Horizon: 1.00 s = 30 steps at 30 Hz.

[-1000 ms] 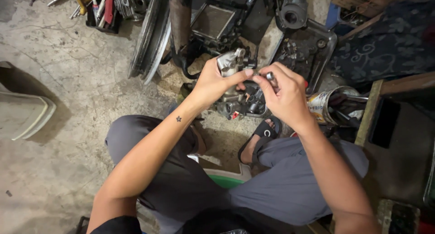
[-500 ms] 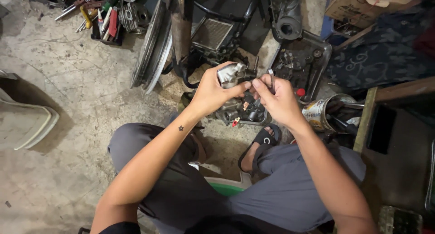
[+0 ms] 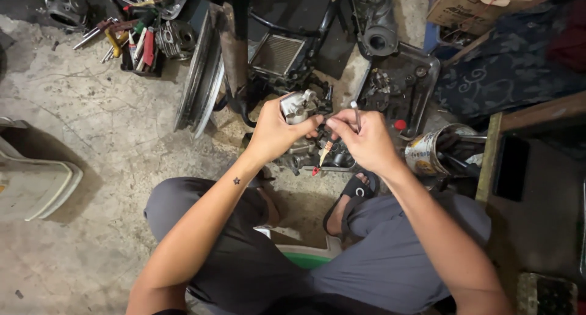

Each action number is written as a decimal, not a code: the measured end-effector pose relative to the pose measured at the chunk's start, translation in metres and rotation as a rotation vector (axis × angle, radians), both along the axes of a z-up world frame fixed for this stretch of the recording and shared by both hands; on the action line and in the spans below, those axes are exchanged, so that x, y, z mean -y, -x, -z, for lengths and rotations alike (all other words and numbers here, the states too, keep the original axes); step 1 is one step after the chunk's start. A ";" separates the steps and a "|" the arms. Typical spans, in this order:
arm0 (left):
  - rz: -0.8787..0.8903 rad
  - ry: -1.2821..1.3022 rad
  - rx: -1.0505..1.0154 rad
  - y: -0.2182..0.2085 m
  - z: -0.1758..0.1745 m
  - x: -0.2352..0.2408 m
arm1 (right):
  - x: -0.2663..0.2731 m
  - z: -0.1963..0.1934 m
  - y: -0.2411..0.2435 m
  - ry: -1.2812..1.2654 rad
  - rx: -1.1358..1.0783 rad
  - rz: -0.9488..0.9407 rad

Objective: A person uses a wrench to disassemble a motorcycle engine part and then pours cleaning liquid into it.

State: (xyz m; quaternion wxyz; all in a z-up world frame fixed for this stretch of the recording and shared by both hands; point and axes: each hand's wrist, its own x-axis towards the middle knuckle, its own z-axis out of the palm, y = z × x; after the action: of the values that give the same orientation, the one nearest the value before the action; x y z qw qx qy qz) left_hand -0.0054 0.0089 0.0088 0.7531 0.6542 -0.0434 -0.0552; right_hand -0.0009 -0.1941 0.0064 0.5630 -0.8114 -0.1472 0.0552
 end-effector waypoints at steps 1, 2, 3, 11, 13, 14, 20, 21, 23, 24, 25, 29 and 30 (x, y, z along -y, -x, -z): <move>0.000 0.000 -0.006 0.000 0.003 0.000 | -0.001 0.001 -0.001 0.051 0.066 0.016; 0.001 0.001 -0.005 -0.002 0.007 0.001 | 0.000 0.000 -0.001 0.052 0.067 0.016; -0.002 0.030 -0.018 -0.003 0.011 0.002 | 0.002 0.000 -0.001 0.111 0.182 0.009; -0.024 0.116 -0.078 -0.005 0.016 0.002 | 0.000 -0.002 0.005 0.225 0.489 -0.042; -0.017 0.116 -0.100 -0.005 0.017 0.002 | 0.001 0.006 0.006 0.268 0.583 -0.043; -0.019 0.117 -0.101 -0.005 0.016 0.002 | 0.003 0.019 0.004 0.267 0.583 -0.045; -0.021 0.129 -0.124 -0.007 0.014 0.002 | 0.003 0.036 0.005 0.579 0.920 -0.031; -0.027 0.155 -0.095 -0.006 0.008 0.001 | 0.001 0.034 0.003 0.450 0.781 -0.032; -0.037 0.183 -0.068 -0.004 0.005 0.001 | 0.000 0.021 0.005 0.323 0.639 -0.036; -0.043 0.194 -0.050 -0.005 0.008 0.001 | -0.001 0.011 0.006 0.265 0.481 -0.028; -0.050 0.204 -0.033 -0.006 0.011 0.001 | -0.001 0.000 0.006 0.206 0.323 -0.021; -0.034 0.231 -0.009 -0.007 0.013 0.002 | -0.004 -0.008 0.005 -0.014 -0.060 -0.083; -0.026 0.239 0.014 -0.008 0.015 0.002 | -0.007 -0.018 0.008 -0.160 -0.268 -0.082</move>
State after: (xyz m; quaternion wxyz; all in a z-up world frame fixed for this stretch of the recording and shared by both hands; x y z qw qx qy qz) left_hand 0.0026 0.0070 -0.0062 0.8260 0.5607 -0.0466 -0.0352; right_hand -0.0094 -0.1875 0.0242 0.6377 -0.7426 -0.1078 0.1743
